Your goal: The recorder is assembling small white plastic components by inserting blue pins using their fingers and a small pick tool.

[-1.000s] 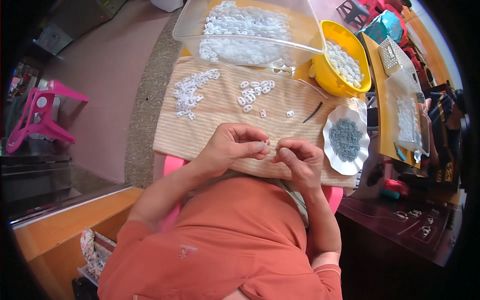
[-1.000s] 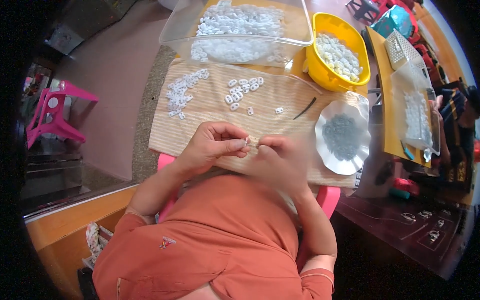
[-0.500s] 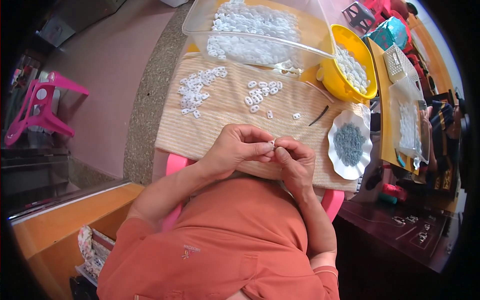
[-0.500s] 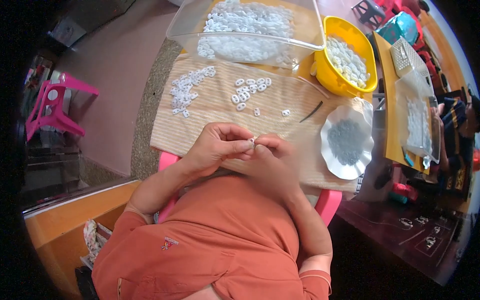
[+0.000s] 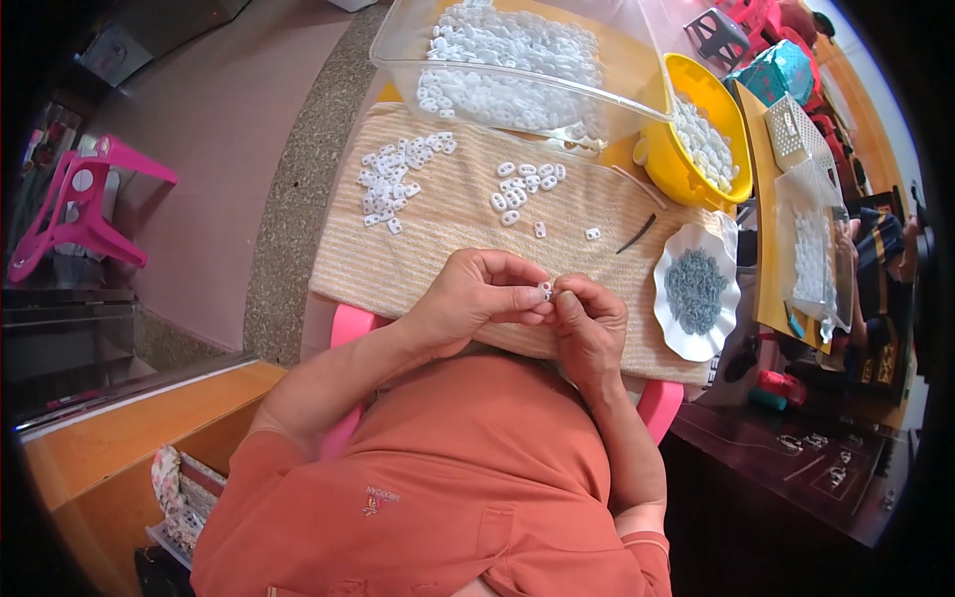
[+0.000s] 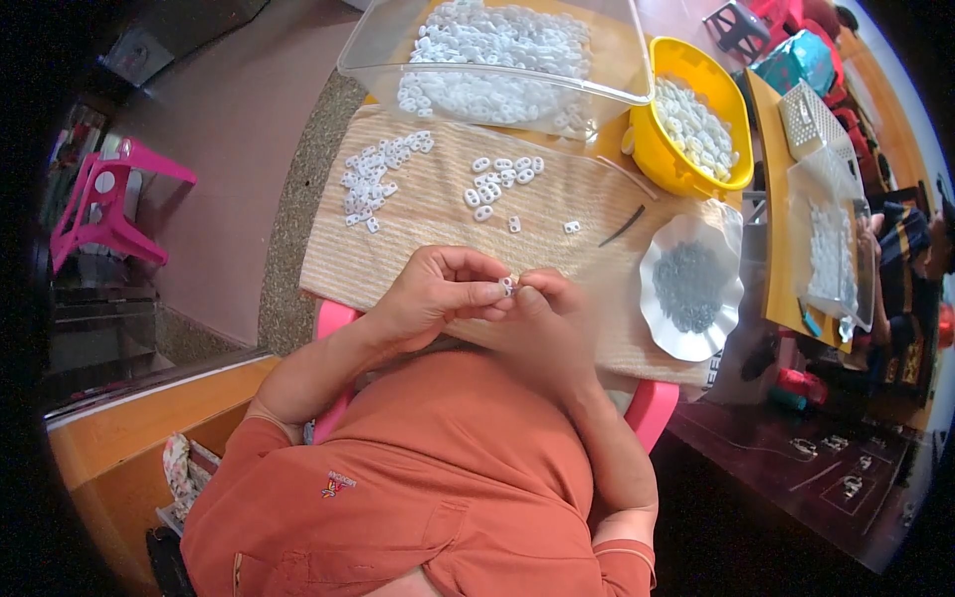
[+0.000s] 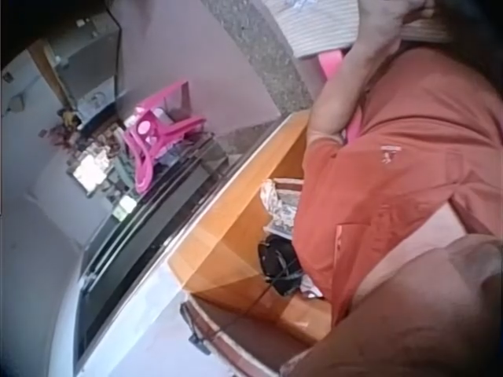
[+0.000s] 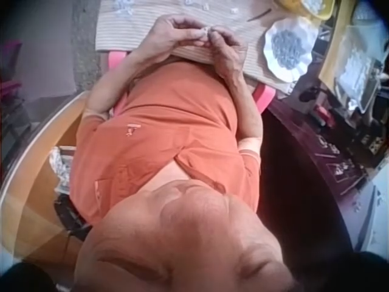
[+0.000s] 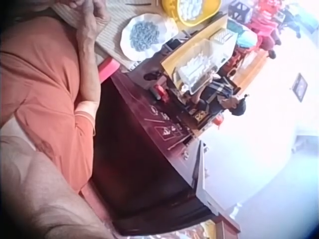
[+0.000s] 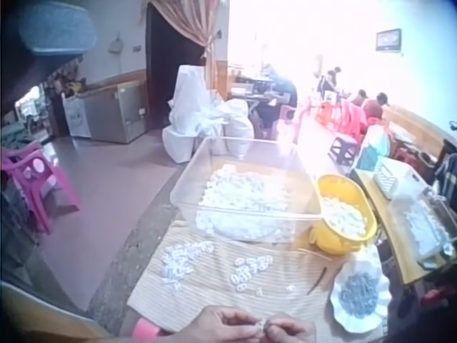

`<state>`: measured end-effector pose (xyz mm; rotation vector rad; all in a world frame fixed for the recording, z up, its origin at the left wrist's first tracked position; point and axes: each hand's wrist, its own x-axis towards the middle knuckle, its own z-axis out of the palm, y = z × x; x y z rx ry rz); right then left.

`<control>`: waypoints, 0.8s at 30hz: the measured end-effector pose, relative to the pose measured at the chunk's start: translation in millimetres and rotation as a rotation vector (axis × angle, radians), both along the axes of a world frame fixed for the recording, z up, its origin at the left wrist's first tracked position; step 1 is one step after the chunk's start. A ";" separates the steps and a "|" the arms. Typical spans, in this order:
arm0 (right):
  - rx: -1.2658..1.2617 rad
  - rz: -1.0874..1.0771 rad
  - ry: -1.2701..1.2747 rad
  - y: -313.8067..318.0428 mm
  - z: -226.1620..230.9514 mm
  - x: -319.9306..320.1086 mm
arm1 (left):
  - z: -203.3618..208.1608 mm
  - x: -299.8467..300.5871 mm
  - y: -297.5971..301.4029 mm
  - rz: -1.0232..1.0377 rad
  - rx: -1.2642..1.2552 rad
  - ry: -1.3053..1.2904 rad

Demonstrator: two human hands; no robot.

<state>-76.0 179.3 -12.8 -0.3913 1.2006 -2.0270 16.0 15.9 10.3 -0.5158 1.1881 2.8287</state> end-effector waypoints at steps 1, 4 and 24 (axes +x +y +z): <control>0.000 0.001 0.001 0.2 -2.5 -0.7 | -0.1 -0.3 0.0 0.001 0.000 0.001; 0.001 -0.005 0.093 0.3 -9.2 -2.6 | -1.1 -0.9 -0.6 0.000 0.009 0.008; 0.140 -0.009 -0.008 -4.3 8.4 1.3 | -6.4 -1.8 -0.2 0.019 0.008 -0.004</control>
